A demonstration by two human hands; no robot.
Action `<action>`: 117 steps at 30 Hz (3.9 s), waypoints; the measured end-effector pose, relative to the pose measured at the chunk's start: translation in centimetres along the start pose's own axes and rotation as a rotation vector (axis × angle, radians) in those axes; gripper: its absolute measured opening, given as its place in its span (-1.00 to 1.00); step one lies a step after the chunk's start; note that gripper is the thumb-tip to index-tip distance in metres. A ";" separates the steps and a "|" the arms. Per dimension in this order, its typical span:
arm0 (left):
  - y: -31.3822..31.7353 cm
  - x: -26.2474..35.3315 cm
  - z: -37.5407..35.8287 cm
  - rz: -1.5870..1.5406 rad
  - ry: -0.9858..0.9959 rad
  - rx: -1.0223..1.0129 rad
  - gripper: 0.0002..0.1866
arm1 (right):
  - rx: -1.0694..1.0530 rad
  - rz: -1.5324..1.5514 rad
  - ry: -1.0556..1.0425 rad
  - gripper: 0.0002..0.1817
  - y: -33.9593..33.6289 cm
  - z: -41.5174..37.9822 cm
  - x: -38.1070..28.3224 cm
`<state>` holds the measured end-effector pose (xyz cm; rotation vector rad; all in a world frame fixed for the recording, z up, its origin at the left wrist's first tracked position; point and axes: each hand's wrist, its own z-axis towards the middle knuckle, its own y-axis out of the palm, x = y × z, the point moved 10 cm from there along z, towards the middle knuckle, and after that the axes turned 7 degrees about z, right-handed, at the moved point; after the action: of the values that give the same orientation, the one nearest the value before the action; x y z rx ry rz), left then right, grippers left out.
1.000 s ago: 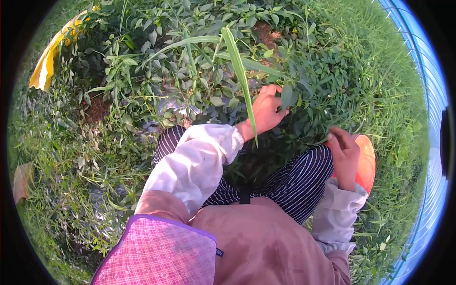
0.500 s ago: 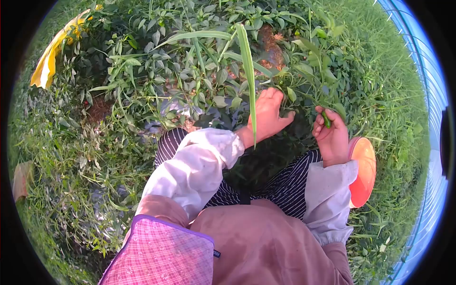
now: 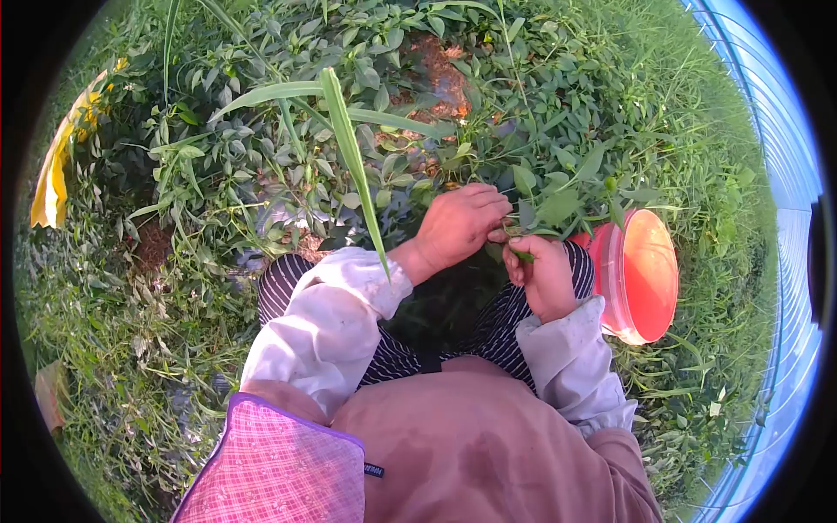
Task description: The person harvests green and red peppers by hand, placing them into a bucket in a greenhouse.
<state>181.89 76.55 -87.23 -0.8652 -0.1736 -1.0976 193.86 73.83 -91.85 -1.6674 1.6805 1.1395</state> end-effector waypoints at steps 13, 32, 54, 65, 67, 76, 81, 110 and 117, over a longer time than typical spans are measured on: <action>2.4 1.2 -3.7 0.198 0.074 -0.220 -0.68 | 0.657 -0.903 -0.467 -0.72 -20.9 -10.3 -14.7; 5.8 1.7 -6.6 0.082 -0.123 -0.217 -0.75 | -0.338 -2.238 -0.502 -0.82 9.1 18.1 5.3; -3.0 -8.4 -11.1 0.077 -0.708 -0.021 -0.81 | -0.430 -1.547 -0.855 -0.78 5.3 8.6 -6.1; 3.9 -14.4 -15.2 -0.117 -1.269 -0.381 -0.25 | -0.682 -1.457 -0.908 -0.80 9.5 6.1 -3.0; 5.6 -14.3 -15.5 -0.300 -1.272 -0.202 -0.33 | -0.486 -1.329 -0.630 -0.72 7.5 8.4 -3.1; 5.3 -13.6 -14.7 -0.731 -1.401 0.071 -0.12 | -0.615 -1.023 -0.654 -0.79 14.4 4.7 -4.5; 4.4 -13.9 -12.8 -0.951 -1.337 -0.014 -0.61 | -0.499 -0.438 -0.464 -0.87 14.3 3.0 -9.7; 1.1 -10.7 -8.7 -1.614 -0.706 0.293 -0.60 | -0.034 -1.465 -1.019 -0.77 14.4 0.5 -5.0; 3.8 -18.1 -12.2 -0.660 -1.396 0.421 -0.51 | -0.362 -0.061 0.389 -0.79 12.0 0.3 3.0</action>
<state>172.97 81.64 -106.90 -1.0726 -1.8797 -0.7894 181.79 71.17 -92.04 -2.2723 1.7031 1.2019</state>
